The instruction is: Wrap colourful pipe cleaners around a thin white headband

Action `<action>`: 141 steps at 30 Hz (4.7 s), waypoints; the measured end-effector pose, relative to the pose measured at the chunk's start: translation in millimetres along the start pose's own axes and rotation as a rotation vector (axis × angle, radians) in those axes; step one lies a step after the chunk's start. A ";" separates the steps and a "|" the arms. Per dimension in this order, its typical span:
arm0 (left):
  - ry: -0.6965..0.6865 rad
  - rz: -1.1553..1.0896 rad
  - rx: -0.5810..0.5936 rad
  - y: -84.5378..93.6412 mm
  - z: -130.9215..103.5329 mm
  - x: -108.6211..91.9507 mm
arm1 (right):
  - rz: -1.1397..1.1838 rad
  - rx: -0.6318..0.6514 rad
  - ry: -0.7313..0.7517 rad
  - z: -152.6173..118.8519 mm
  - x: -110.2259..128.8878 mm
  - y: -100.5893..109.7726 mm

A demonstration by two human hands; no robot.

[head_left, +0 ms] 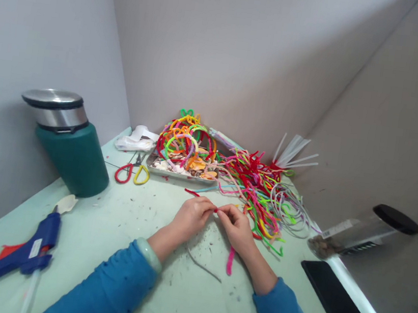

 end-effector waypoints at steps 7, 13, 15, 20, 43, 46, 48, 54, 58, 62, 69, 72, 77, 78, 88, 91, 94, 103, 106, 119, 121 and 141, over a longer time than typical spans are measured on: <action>0.039 0.022 0.021 -2.7 -0.1 2.4 | 0.016 -0.006 0.014 0.2 0.6 0.4; 0.090 0.023 0.059 -4.0 -0.1 4.2 | -0.001 0.004 0.012 -0.8 -0.4 -0.4; 0.114 0.043 0.066 -3.1 -0.1 4.4 | 0.001 0.004 0.012 -0.9 -1.0 -0.5; 0.175 -0.025 0.100 -4.5 1.5 9.2 | 0.004 0.006 0.021 -0.5 0.4 -0.5; 0.346 -0.318 0.155 -19.1 -2.4 36.1 | 0.003 0.017 0.035 -0.8 4.0 -0.8; 0.297 -0.199 0.135 -11.7 -1.7 28.5 | 0.004 0.025 0.039 -0.4 3.6 -1.1; 0.266 -0.141 0.124 -8.6 -1.3 24.2 | 0.007 0.032 0.042 -0.1 3.3 -1.5; 0.189 -0.074 0.108 -6.3 -1.4 16.9 | 0.026 0.040 0.039 1.5 1.4 -1.7; 0.153 -0.097 0.112 -4.5 -1.3 11.3 | 0.029 0.034 0.034 1.7 -1.4 -1.3; 0.239 -0.207 0.150 -7.6 0.1 18.2 | 0.025 0.043 0.031 1.2 -3.3 -2.5; 0.390 -0.492 0.198 -19.3 -1.9 38.6 | 0.016 0.071 0.064 0.0 1.9 -5.9; 0.394 -0.500 0.196 -19.4 -2.3 37.7 | 0.007 0.067 0.060 -0.4 2.6 -5.6; 0.358 -0.275 0.092 -6.3 -2.9 27.9 | 0.009 0.041 0.015 0.8 -1.4 -3.1; 0.343 -0.220 0.057 -2.3 -3.3 25.3 | 0.013 0.035 0.004 1.2 -2.5 -2.6; 0.050 0.027 -0.094 13.9 -6.7 -6.8 | 0.050 -0.025 -0.046 2.5 -7.8 2.6; -0.011 0.080 -0.048 8.1 -6.1 -11.9 | 0.052 -0.030 -0.042 2.1 -6.9 3.5; -0.048 0.110 -0.033 5.1 -5.4 -13.5 | 0.060 -0.026 -0.034 2.2 -6.5 3.4; -0.051 0.137 -0.043 2.5 -4.3 -10.7 | 0.074 -0.016 -0.014 1.2 -7.8 1.9; -0.016 0.127 -0.019 1.4 -3.7 -9.5 | 0.071 -0.014 -0.003 -0.1 -5.8 1.6; 0.116 -0.097 0.024 0.9 -0.3 7.8 | 0.057 -0.033 0.030 -0.8 -2.4 3.8; 0.161 -0.170 0.036 0.5 0.4 11.6 | 0.062 -0.032 0.037 -0.8 -1.3 3.7; 0.438 -0.684 0.247 -24.5 -4.7 27.3 | 0.053 -0.016 0.043 -1.2 3.1 2.0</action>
Point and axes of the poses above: each hand's wrist, its own z-axis towards the middle knuckle, its own y-axis out of the back of the hand, x = y × z, the point moved 9 cm from there along z, towards the middle knuckle, and after that the axes turned 12 degrees about x, right-handed, at the moved point
